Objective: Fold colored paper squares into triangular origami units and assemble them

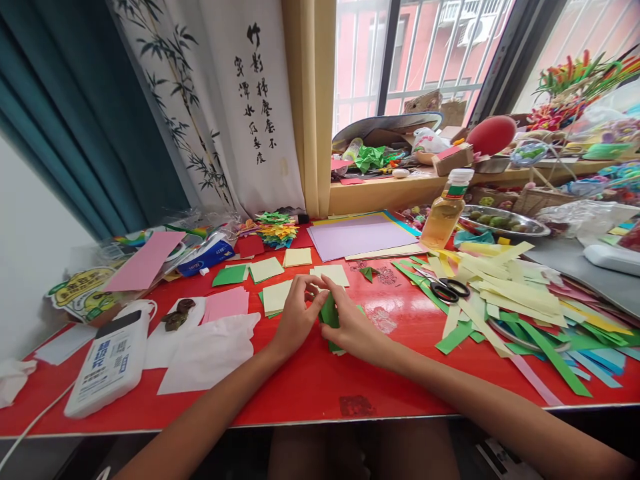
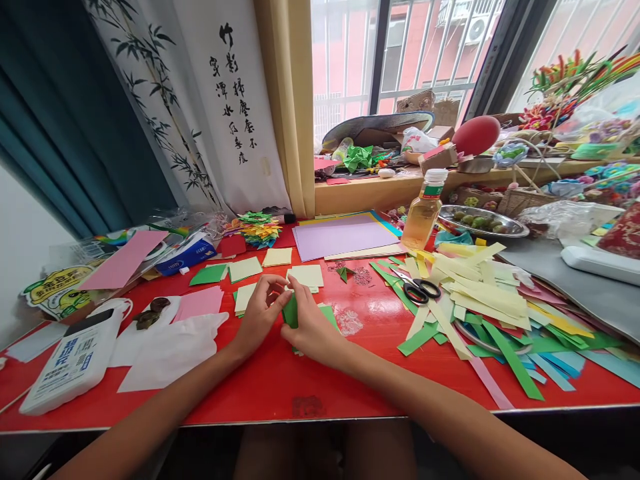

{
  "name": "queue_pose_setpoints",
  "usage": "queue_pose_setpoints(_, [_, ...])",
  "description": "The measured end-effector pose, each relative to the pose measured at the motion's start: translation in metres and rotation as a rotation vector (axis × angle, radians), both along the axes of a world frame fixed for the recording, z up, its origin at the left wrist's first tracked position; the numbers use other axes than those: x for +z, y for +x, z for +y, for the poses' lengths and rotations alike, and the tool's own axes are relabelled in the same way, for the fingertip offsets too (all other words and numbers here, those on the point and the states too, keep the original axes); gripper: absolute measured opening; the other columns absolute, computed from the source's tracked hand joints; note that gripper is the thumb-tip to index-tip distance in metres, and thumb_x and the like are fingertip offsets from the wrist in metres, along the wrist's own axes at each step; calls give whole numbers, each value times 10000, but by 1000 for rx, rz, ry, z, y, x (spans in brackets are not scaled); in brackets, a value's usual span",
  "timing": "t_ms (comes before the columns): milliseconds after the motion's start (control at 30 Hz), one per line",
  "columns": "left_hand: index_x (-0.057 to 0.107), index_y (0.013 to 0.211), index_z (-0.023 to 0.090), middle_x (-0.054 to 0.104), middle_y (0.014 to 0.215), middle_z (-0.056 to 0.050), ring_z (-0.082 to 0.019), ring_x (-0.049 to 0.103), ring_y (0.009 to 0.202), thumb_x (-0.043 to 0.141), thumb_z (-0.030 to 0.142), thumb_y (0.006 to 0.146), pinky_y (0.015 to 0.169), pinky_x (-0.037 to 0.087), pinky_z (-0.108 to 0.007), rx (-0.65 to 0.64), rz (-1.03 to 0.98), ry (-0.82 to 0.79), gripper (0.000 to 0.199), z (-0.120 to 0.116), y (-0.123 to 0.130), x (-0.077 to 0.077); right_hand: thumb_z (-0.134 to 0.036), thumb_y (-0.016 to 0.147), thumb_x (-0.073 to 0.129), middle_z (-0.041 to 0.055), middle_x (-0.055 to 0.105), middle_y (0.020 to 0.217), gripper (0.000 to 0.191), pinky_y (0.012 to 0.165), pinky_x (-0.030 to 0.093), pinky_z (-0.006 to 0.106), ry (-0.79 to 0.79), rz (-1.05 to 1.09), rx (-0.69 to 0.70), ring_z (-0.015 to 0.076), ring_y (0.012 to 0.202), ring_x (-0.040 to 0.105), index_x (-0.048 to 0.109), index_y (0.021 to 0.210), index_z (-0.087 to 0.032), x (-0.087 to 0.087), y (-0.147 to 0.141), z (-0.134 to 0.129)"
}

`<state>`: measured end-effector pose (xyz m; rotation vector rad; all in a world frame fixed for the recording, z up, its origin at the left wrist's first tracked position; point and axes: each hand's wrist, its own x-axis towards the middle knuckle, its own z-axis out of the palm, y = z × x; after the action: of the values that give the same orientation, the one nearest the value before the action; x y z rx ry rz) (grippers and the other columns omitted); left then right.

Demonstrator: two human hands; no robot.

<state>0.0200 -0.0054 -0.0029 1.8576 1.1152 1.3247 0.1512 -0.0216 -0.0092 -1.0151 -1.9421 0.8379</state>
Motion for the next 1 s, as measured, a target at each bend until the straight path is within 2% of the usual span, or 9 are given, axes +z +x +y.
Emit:
queue_pose_setpoints(200, [459, 988, 206, 491, 1005, -45, -142, 500, 897, 488, 355, 810, 779, 434, -266, -7, -54, -65, 234, 3, -1, -1, -138, 710, 436, 86, 369, 1308, 659, 828, 447, 348, -187, 149, -30, 196, 1034, 499, 232, 1327, -244, 2, 7, 9])
queue_pose_setpoints(367, [471, 986, 208, 519, 825, -5, -126, 512, 783, 499, 285, 799, 713, 430, -245, -25, 5, -92, 204, 6, -2, -3, -142, 699, 447, 61, 377, 1293, 638, 740, 474, 274, -279, 258, -20, 164, 969, 526, 272, 1300, -264, 4, 10, 13])
queue_pose_setpoints(533, [491, 933, 204, 527, 836, -7, -126, 513, 791, 493, 262, 796, 732, 427, -251, 41, 2, -80, 148, 8, -4, -5, -144, 708, 416, 23, 431, 1265, 620, 774, 467, 268, -344, 336, -25, 150, 962, 532, 281, 1297, -284, 3, 12, 15])
queue_pose_setpoints(667, [478, 951, 203, 522, 831, -7, -127, 522, 805, 513, 270, 785, 745, 432, -253, 118, -51, -68, 182, 10, -6, -5, -178, 742, 395, 17, 555, 1106, 568, 744, 483, 301, -423, 431, -90, 169, 903, 566, 311, 1292, -296, -3, 15, 23])
queue_pose_setpoints(733, [477, 952, 201, 521, 831, -9, -127, 525, 806, 528, 272, 775, 745, 434, -254, 154, -75, -68, 197, 12, -7, -6, -192, 753, 423, 25, 580, 1062, 534, 688, 494, 297, -480, 548, -57, 177, 865, 581, 349, 1273, -287, -5, 16, 26])
queue_pose_setpoints(867, [490, 905, 192, 536, 842, -16, -130, 534, 811, 540, 278, 767, 743, 442, -257, 188, -113, -84, 171, 16, -10, -7, -235, 779, 488, 63, 621, 1001, 349, 638, 497, 291, -618, 710, 103, 184, 809, 605, 522, 1125, -208, -4, 15, 28])
queue_pose_setpoints(1000, [509, 851, 189, 557, 832, -14, -128, 541, 788, 510, 281, 795, 721, 448, -256, 194, -43, -35, 108, 15, -11, -7, -267, 785, 531, 83, 661, 900, 240, 624, 493, 286, -700, 750, 93, 178, 734, 622, 605, 985, -158, -1, 15, 26])
